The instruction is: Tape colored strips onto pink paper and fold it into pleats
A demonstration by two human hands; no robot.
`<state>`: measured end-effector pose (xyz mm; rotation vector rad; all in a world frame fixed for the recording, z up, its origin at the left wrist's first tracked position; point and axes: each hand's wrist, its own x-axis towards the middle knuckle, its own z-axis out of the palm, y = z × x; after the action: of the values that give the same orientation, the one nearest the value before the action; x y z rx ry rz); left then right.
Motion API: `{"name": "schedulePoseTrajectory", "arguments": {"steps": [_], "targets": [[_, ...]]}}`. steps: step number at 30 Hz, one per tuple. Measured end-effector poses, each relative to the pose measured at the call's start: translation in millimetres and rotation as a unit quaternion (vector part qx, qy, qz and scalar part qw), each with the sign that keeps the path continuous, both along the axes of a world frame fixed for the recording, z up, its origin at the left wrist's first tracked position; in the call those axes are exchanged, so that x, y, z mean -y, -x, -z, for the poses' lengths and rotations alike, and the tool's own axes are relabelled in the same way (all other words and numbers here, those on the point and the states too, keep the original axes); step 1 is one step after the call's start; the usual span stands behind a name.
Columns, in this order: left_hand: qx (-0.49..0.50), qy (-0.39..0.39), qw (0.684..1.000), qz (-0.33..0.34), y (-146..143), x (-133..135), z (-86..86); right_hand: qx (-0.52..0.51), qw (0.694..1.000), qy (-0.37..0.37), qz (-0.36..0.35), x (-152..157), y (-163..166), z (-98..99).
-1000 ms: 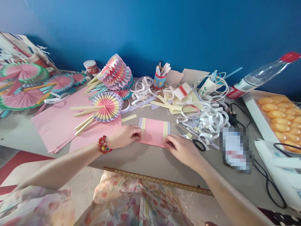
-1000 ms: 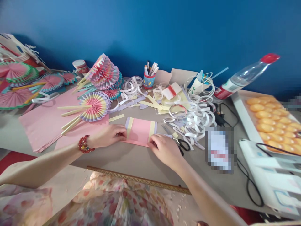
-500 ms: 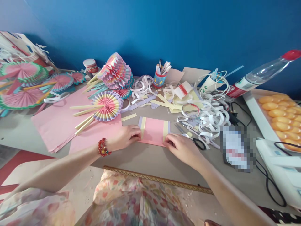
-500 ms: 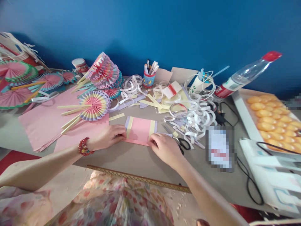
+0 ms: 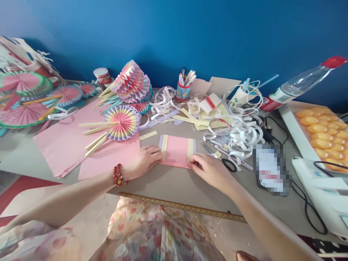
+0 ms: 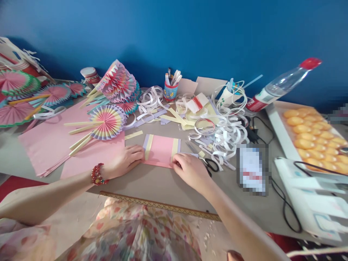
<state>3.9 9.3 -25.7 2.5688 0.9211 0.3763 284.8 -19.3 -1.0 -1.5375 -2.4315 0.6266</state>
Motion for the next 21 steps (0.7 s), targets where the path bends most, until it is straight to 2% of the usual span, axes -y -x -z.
{"name": "schedulePoseTrajectory", "arguments": {"steps": [4, 9, 21], "targets": [[-0.009, -0.015, 1.000, -0.005, 0.6, 1.6, 4.5, -0.019, 0.999, 0.045, -0.013, -3.3, -7.0, -1.7], [-0.013, -0.012, 1.000, 0.009, 1.6, 0.8, 1.9, -0.048, 0.996, 0.078, -0.010, -6.8, -12.4, -2.3], [-0.033, -0.027, 0.999, 0.024, 4.2, 0.0, 2.6, -0.062, 0.995, 0.078, -0.006, -12.1, -16.0, 2.9]]}}
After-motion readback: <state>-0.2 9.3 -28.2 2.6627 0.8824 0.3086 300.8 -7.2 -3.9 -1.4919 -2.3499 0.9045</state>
